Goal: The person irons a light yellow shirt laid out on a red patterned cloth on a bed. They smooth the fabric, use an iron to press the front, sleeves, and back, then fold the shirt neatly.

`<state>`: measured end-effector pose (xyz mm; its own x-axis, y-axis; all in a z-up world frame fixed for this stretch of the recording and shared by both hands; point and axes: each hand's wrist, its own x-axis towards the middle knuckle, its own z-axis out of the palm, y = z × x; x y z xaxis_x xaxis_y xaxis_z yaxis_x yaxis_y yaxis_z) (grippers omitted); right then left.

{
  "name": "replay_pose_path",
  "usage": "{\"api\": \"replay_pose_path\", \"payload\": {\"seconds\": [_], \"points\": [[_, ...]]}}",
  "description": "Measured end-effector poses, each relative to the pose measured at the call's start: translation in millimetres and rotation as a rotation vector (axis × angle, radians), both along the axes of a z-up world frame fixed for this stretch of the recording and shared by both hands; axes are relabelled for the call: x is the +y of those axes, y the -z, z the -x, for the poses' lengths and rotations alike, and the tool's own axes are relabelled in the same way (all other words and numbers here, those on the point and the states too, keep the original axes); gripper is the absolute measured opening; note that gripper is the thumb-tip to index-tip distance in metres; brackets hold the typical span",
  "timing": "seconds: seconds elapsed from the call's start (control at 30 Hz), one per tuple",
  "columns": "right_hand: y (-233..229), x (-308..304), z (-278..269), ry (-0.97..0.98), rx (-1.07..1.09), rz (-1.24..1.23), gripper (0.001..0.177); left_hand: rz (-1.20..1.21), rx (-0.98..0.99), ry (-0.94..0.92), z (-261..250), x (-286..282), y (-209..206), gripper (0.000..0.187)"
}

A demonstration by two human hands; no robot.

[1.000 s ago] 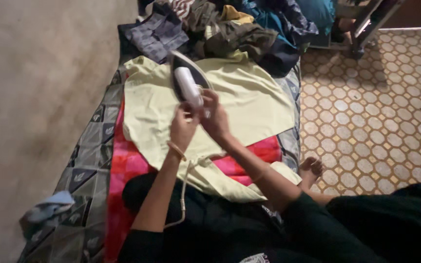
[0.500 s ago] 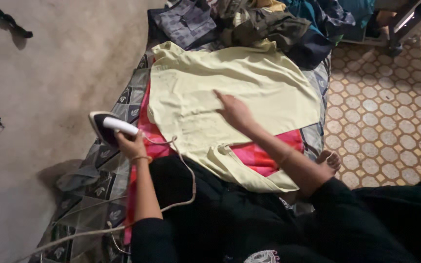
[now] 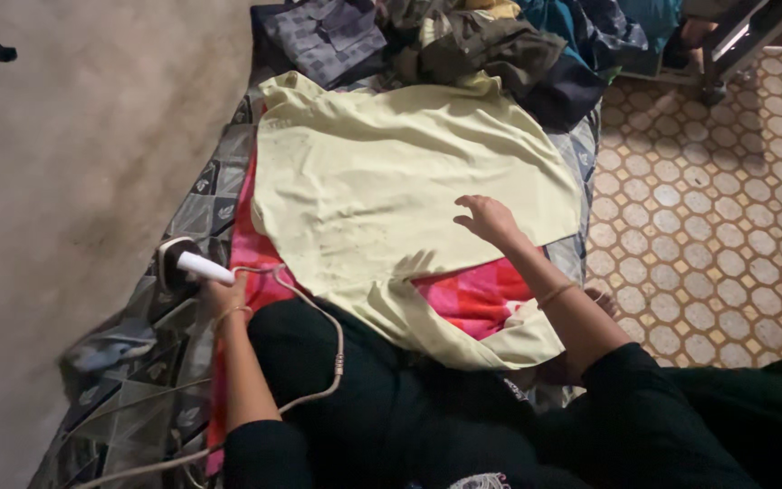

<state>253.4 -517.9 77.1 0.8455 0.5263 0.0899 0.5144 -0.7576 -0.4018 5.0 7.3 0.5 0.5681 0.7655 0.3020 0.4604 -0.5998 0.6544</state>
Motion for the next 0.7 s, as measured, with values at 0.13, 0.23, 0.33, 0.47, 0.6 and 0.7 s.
{"api": "replay_pose_path", "payload": {"seconds": [0.13, 0.23, 0.33, 0.47, 0.6, 0.7], "points": [[21.9, -34.8, -30.4, 0.028, -0.004, 0.076, 0.041, 0.115, 0.205, -0.034, -3.1, 4.2, -3.6, 0.056], [37.0, -76.2, -53.2, 0.093, 0.032, 0.137, 0.041, 0.181, 0.268, -0.007, -5.1, 6.2, -10.0, 0.061], [45.1, -122.3, -68.6, 0.167, 0.066, 0.173, 0.043, -0.021, 0.742, 0.001, 0.8, -4.5, -35.8, 0.067], [46.5, -178.9, -67.2, 0.235, 0.057, 0.142, 0.043, -0.316, 0.899, 0.107, 6.1, -93.7, -89.7, 0.06], [52.3, -208.1, -45.3, 0.246, -0.015, 0.448, 0.027, -0.058, 0.649, 0.7, -12.0, -234.5, -107.4, 0.017], [64.9, -212.5, -20.2, 0.275, -0.087, 0.348, 0.022, -0.13, 0.524, 1.187, 4.2, -310.6, -87.1, 0.039]]}}
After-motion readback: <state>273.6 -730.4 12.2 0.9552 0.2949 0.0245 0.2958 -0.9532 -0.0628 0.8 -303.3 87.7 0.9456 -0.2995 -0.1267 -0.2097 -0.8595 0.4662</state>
